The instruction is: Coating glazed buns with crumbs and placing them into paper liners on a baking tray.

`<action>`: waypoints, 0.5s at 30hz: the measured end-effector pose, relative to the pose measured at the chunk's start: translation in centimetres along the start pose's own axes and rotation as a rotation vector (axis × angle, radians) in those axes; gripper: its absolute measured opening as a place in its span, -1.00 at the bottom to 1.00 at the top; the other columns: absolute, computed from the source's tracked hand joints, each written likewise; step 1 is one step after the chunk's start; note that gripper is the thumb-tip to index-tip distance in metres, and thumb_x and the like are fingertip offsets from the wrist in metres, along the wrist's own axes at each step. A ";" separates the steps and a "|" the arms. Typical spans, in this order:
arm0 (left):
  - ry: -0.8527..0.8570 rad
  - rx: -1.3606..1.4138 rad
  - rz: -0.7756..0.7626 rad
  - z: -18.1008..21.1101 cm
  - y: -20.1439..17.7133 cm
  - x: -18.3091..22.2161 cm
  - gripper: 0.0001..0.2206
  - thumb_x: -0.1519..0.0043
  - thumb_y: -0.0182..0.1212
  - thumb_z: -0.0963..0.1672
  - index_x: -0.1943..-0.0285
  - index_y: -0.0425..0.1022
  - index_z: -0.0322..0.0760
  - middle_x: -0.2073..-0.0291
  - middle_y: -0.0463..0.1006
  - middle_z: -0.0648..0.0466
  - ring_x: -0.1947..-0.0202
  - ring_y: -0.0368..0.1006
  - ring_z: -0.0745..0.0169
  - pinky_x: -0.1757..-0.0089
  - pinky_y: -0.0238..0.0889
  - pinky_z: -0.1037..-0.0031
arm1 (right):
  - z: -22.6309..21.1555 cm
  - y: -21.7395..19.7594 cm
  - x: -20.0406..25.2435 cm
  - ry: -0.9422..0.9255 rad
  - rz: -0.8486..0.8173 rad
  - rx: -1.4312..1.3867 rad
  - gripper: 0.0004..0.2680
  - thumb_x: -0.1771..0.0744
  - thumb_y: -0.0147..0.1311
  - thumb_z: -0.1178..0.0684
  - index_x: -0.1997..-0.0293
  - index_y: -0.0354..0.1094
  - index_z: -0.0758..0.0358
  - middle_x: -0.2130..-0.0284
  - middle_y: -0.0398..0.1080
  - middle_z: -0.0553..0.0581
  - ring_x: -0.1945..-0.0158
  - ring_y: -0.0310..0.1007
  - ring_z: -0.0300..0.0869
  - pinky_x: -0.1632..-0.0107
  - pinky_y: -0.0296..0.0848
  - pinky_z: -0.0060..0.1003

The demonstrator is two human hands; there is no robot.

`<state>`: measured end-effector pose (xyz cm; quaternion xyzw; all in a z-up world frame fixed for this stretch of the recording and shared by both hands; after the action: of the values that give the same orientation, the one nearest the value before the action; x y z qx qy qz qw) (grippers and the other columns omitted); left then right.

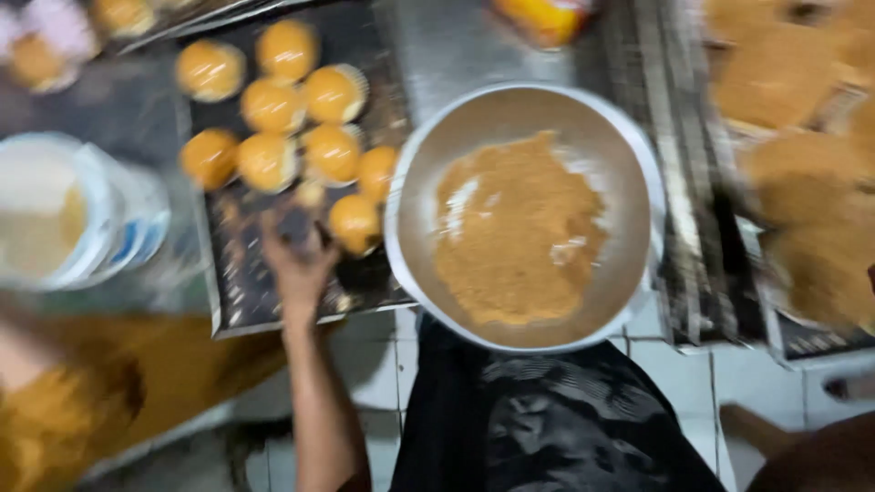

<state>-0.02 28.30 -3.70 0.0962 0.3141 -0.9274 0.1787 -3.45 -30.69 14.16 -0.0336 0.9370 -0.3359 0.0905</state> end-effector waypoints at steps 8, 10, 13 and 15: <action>-0.428 -0.153 -0.309 4.8 2.6 2.8 0.24 0.25 0.70 -0.10 -0.59 -0.19 -0.38 -0.42 0.04 -0.48 -0.38 0.07 -0.61 -0.34 -0.05 -0.14 | -0.5 20.6 -10.2 0.096 -0.541 0.203 -0.57 -0.31 0.12 -0.12 -0.35 0.25 0.03 -0.33 0.27 0.12 -0.30 0.34 0.04 -0.22 0.35 0.20; -0.441 -0.157 -0.216 1.3 5.1 3.3 0.34 0.31 0.74 -0.06 -0.64 -0.28 -0.10 -0.42 0.10 -0.31 -0.44 0.05 -0.40 -0.36 -0.12 -0.03 | 5.0 27.2 -12.5 0.188 -0.660 0.499 -0.46 -0.30 0.06 -0.32 -0.49 0.00 -0.32 -0.48 -0.01 -0.09 -0.42 0.15 -0.02 -0.02 0.32 0.58; -0.380 -0.149 -0.133 0.4 6.5 3.4 0.26 0.27 0.71 -0.12 -0.63 -0.17 -0.06 -0.38 0.21 -0.23 -0.41 0.15 -0.31 -0.34 -0.02 0.02 | -0.4 29.5 -11.5 0.094 -0.661 0.346 -0.48 -0.34 0.10 -0.11 -0.50 0.04 0.01 -0.40 0.14 0.20 -0.42 0.16 0.06 -0.30 0.29 0.18; -0.382 -0.053 -0.070 -0.5 6.6 3.1 0.21 0.27 0.68 -0.12 -0.61 -0.10 -0.12 -0.31 0.30 -0.22 -0.35 0.24 -0.29 -0.30 0.07 0.07 | -5.4 29.3 -9.8 0.061 -0.818 0.232 -0.45 -0.34 -0.05 -0.22 -0.53 -0.04 0.05 -0.39 0.12 0.33 -0.38 0.17 0.23 -0.29 0.23 0.32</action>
<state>-0.25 22.92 -8.57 -0.0975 0.3020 -0.9259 0.2052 5.02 -3.51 1.09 -0.3823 0.8046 -0.4482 -0.0748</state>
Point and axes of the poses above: each hand's wrist, its own x-axis away from the middle knuckle, its own y-axis out of the palm, z = x × y, the point moved 3 cm from there along -x, towards the middle knuckle
